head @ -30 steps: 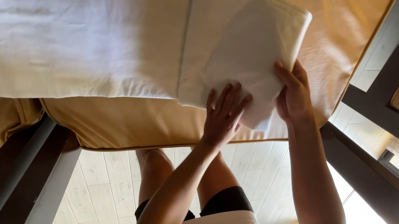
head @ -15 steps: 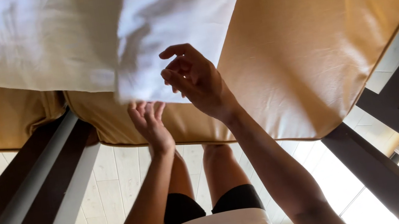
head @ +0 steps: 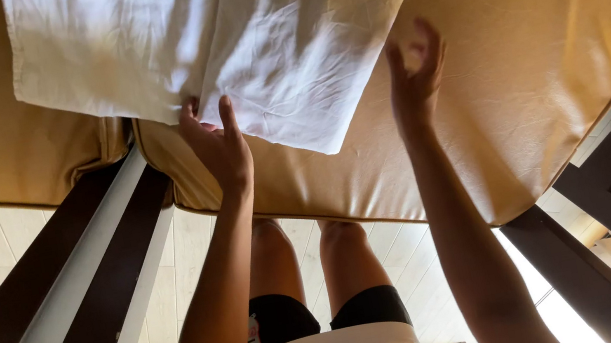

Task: The person opens a wooden wardrobe, takes out a white towel, and walks to a cushioned chair. They unfold the towel on the chair seat, smooth it out, and fold it neatly into a compact square by hand.

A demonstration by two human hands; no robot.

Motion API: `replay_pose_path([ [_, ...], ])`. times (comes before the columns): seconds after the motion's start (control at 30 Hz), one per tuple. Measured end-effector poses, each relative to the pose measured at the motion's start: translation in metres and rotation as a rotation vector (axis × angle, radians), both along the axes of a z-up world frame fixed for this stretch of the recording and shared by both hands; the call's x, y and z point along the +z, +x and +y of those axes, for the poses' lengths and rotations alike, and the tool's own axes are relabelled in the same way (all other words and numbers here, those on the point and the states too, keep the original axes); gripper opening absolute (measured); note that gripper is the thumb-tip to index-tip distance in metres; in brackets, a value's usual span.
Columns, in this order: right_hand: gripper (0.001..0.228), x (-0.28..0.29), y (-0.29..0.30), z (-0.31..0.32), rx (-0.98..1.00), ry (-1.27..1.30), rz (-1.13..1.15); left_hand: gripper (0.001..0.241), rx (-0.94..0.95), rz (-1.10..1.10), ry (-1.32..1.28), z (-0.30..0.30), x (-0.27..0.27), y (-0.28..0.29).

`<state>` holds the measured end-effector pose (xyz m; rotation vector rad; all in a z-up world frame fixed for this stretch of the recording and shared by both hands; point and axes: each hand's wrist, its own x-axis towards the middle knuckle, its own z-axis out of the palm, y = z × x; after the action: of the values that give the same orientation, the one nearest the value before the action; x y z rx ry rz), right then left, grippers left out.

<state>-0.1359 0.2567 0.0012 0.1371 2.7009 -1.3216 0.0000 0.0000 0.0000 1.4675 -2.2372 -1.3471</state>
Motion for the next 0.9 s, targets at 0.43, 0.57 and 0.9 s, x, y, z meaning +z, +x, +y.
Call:
replay_pose_path([
  [0.43, 0.039, -0.002, -0.084, -0.036, 0.268, 0.155, 0.196, 0.026, -0.165, 0.049, 0.041, -0.006, 0.061, -0.002],
  [0.57, 0.050, -0.012, -0.061, -0.021, 0.139, 0.001, 0.079, 0.039, -0.165, -0.026, 0.105, -0.008, 0.043, 0.007],
  [0.9, 0.044, -0.019, -0.008, -0.009, -0.070, -0.015, -0.468, 0.088, -0.927, 0.032, -0.355, 0.072, 0.044, 0.038],
])
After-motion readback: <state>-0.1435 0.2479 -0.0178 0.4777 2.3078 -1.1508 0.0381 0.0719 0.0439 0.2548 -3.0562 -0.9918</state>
